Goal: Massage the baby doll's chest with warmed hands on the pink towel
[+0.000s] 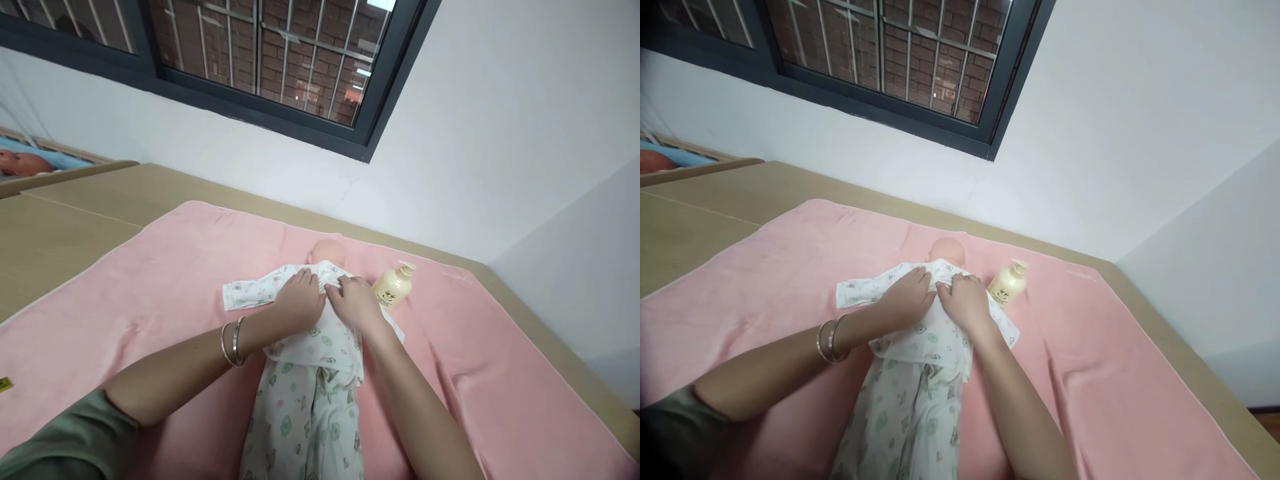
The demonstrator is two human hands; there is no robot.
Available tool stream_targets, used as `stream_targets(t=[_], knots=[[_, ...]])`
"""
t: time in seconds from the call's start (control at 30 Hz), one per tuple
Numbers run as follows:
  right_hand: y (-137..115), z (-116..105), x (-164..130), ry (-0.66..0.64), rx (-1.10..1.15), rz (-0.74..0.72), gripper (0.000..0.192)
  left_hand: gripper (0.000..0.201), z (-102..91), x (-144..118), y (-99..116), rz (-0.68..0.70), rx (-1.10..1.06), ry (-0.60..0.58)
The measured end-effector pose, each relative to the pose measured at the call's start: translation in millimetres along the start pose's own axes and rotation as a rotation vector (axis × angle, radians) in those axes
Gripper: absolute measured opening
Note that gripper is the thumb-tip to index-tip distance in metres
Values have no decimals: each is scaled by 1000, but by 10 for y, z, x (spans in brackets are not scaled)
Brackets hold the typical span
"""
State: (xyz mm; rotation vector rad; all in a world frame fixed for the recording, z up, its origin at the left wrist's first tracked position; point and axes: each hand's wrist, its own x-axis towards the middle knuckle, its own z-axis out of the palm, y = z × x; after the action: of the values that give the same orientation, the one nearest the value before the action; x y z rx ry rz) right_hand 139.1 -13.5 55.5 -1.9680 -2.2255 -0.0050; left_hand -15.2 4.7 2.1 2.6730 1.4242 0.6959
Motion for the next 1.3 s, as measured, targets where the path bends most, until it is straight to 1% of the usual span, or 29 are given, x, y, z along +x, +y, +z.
stream_targets(t=[0.1, 0.17, 0.27, 0.33, 0.4, 0.5, 0.57, 0.63, 0.7, 0.8, 0.87, 0.93, 1.0, 1.13, 1.2, 1.3], knots=[[70, 23, 46, -1, 41, -24, 45, 43, -58, -73, 75, 25, 21, -38], [95, 39, 76, -2, 69, -54, 42, 42, -69, -88, 83, 37, 23, -27], [88, 55, 101, -7, 87, -79, 39, 40, -34, -55, 31, 27, -5, 3], [34, 67, 82, 3, 62, -60, 40, 42, 6, 2, -30, -5, -33, 24], [-63, 84, 27, 17, 4, -10, 43, 45, 35, 81, -109, -36, -55, 39], [-240, 113, -90, 28, -92, 50, 47, 49, 39, 212, -250, -62, -113, 12], [-316, 129, -142, 33, -118, 37, 48, 50, 28, 273, -331, -71, -159, -10], [-320, 146, -138, 41, -95, 5, 49, 48, 22, 290, -363, -80, -174, -8], [-253, 165, -74, 50, -31, 2, 50, 46, 27, 253, -321, -85, -136, 7], [-91, 199, 73, 40, 81, 38, 53, 45, 58, 122, -141, -100, 5, 45], [-7, 218, 148, 26, 128, 48, 53, 45, 84, 34, -10, -66, 84, 71], [21, 234, 172, 19, 140, 44, 54, 45, 103, -8, 64, -17, 102, 86], [-11, 249, 144, 12, 125, 41, 57, 45, 108, 6, 54, -14, 70, 95], [-159, 270, 24, 15, 83, 46, 65, 47, 84, 123, -115, -26, -39, 85], [-215, 270, -18, 28, 68, 46, 65, 46, 65, 172, -187, -12, -76, 66], [-242, 256, -41, 23, 66, 39, 66, 44, 38, 208, -231, -16, -112, 42]])
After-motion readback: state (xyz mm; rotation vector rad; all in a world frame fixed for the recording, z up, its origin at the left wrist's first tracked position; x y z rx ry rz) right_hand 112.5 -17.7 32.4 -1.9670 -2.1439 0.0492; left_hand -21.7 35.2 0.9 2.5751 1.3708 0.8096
